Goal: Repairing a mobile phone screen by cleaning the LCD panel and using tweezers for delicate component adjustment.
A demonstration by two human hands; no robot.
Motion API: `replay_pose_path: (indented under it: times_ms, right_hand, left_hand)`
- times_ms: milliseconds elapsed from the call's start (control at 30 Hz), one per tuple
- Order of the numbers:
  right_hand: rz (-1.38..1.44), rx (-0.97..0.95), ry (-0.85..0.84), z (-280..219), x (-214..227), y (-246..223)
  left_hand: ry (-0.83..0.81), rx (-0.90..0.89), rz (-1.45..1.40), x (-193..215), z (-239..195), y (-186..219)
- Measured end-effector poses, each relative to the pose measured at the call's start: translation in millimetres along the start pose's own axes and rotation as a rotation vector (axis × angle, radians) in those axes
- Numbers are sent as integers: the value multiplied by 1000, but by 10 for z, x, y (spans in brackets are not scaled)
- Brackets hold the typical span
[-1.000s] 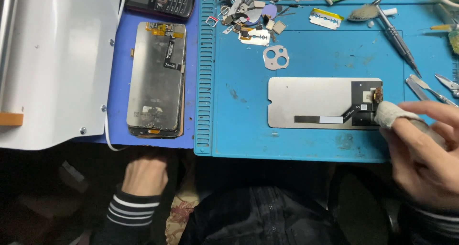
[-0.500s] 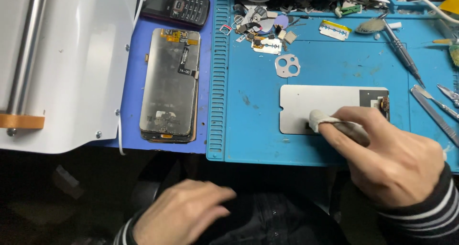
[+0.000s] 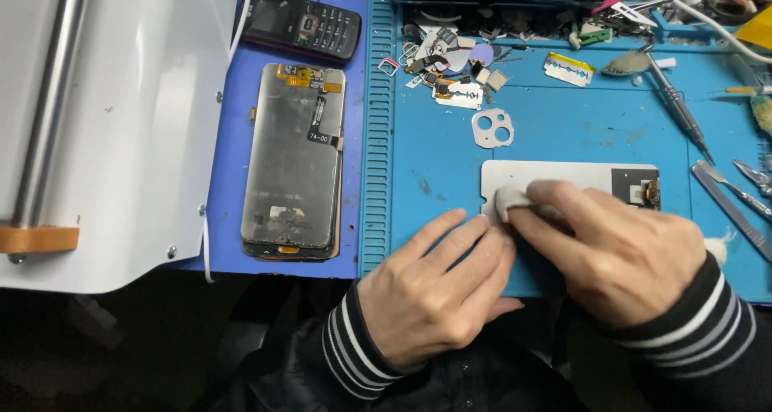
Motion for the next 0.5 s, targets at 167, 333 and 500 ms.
replay_pose_path:
  times_ms: [167, 333, 500]
  right_hand:
    - [-552, -141, 0, 75, -96, 248]
    - [-279, -208, 81, -103, 6, 176]
    - [-27, -68, 41, -21, -240, 43]
  left_hand:
    - [44, 10, 7, -10, -11, -3]
    - [51, -13, 54, 8, -39, -12]
    - [94, -42, 80, -42, -27, -1]
Point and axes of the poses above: each hand's wrist, its own z-axis towards the middle knuckle, its own x-axis out of the back of the hand, y = z × x, the point moved 4 cm from there along z, towards the middle knuckle, and after that the axes turned 2 degrees about y, right-handed, at the moved point
